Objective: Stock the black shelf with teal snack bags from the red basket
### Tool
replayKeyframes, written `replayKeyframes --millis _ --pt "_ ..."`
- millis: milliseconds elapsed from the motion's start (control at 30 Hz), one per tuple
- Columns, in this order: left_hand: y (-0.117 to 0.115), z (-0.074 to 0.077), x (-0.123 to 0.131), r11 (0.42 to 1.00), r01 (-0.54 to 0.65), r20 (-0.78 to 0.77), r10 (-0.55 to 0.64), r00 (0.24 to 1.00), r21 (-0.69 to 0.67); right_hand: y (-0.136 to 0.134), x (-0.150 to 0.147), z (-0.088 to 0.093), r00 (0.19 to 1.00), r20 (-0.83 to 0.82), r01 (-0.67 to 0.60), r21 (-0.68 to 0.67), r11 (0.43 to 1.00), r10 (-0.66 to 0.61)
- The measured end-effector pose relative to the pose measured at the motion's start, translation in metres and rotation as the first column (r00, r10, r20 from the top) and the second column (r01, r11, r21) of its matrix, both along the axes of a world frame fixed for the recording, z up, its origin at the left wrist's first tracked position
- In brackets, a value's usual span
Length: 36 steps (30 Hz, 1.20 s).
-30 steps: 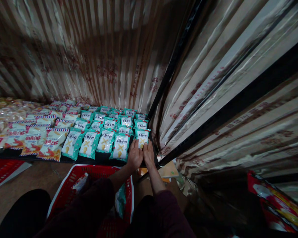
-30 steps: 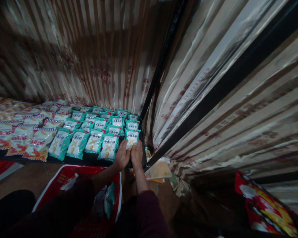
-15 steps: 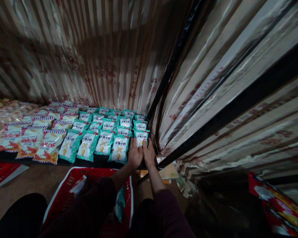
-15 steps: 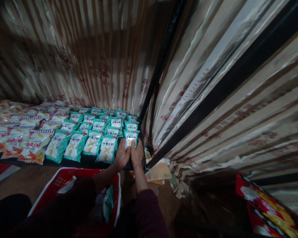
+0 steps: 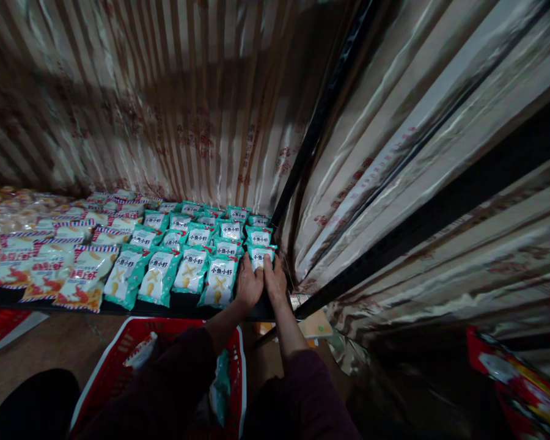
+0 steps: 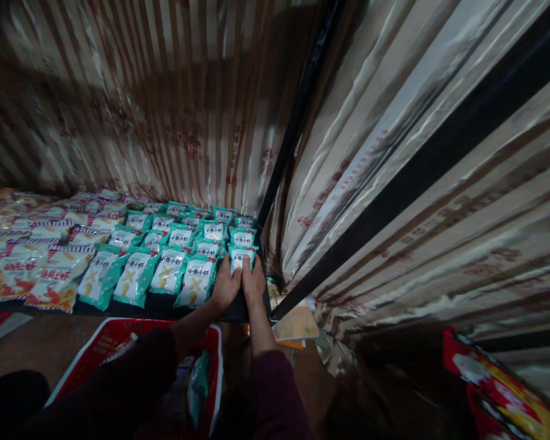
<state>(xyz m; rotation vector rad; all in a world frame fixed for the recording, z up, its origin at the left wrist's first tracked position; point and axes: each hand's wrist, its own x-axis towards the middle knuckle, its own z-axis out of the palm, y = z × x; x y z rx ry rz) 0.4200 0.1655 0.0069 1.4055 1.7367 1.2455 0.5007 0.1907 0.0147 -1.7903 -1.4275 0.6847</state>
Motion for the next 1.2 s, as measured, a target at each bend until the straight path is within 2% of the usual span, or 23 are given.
replayKeyframes --millis 367,700,967,1200 --pt "-0.001 0.002 0.000 1.000 -0.006 -0.017 0.006 1.000 -0.008 0.000 -0.001 -0.001 0.996 0.066 -0.061 -0.016 0.998 0.062" --pt "-0.001 -0.003 0.000 0.999 0.003 0.020 -0.004 1.000 0.034 -0.001 -0.001 -0.004 0.996 0.083 -0.043 0.021 0.999 0.041" --pt "-0.004 0.001 0.000 0.999 0.035 0.015 -0.035 0.999 -0.008 -0.001 -0.002 -0.007 0.995 0.095 -0.033 0.021 0.999 0.031" --pt "-0.008 -0.004 0.005 0.999 0.011 0.061 -0.013 0.998 0.031 -0.007 0.000 -0.014 0.993 0.113 0.021 0.071 0.997 -0.029"
